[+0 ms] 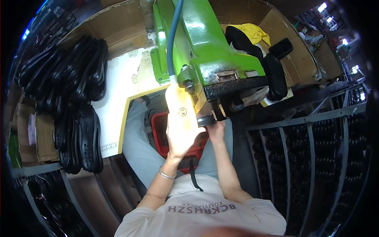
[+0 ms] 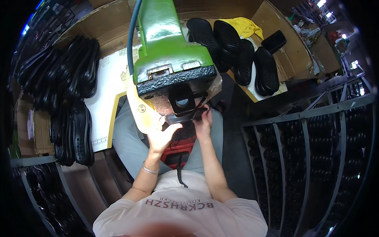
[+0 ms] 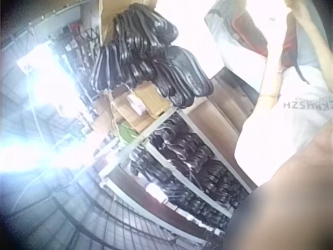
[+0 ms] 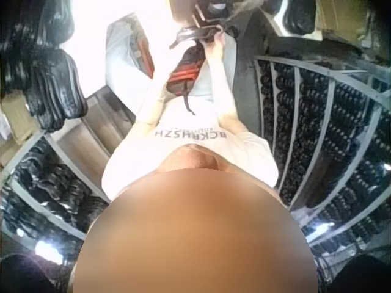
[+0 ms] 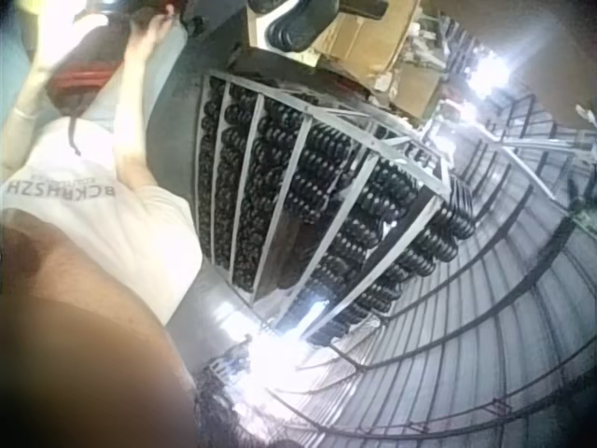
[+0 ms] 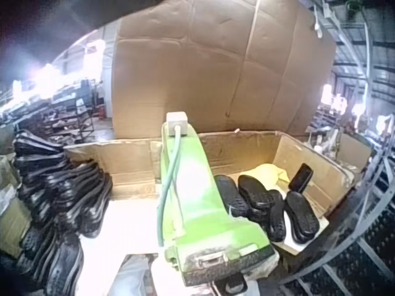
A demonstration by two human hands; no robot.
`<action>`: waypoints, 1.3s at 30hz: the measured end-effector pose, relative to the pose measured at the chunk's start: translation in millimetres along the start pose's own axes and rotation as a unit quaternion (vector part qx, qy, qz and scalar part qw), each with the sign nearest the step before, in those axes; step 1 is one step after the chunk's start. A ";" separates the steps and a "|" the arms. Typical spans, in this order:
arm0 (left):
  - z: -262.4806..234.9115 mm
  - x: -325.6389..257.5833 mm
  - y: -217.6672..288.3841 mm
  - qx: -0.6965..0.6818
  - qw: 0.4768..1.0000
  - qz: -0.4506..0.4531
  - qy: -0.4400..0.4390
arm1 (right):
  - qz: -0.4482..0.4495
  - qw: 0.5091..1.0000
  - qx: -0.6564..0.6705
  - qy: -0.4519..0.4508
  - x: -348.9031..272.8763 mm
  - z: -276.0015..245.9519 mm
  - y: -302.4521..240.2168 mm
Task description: Buffing the edges of shoe soles using a stationary finishing machine in a factory.
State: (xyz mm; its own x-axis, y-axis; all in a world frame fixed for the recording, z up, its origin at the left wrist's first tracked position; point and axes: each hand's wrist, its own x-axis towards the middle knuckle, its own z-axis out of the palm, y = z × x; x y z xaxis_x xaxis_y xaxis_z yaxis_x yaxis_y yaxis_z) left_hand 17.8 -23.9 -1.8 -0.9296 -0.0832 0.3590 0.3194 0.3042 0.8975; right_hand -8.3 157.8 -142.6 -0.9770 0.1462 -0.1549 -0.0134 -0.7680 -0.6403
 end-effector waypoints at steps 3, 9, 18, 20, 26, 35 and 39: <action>-8.7 -9.0 -18.1 -0.182 0.981 -0.053 0.043 | -0.093 0.991 -0.086 0.047 -5.3 29.7 -34.2; -46.9 -3.6 -12.9 -0.158 0.985 -0.059 0.047 | -0.170 0.957 -0.234 0.032 -10.2 48.5 -73.9; -77.7 -32.5 38.9 0.142 0.976 0.109 -0.125 | -0.114 0.779 -0.510 -0.345 -84.2 124.6 -89.9; -48.9 -37.2 55.7 0.087 0.974 0.139 -0.154 | -0.142 0.702 -0.600 -0.357 -95.8 133.9 -115.8; -93.1 -24.3 29.9 0.121 0.989 0.084 0.027 | -0.462 0.705 -0.518 -0.144 -107.9 117.6 -232.6; -256.9 -55.2 -41.5 0.648 0.754 -0.059 0.095 | -0.473 0.707 -0.521 0.074 105.4 38.3 -222.3; -272.8 -73.7 -21.3 0.697 0.658 -0.273 0.080 | -0.484 0.635 -0.595 0.089 132.3 3.7 -215.1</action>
State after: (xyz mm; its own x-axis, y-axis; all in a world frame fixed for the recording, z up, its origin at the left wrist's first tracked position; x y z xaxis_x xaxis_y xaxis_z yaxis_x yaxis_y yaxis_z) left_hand 129.7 -283.2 22.5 -0.7690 -0.6058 0.2040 -0.6369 0.7535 -0.1631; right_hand -135.4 340.1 -22.7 -0.5920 0.3397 0.7308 -0.3160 0.7364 -0.5982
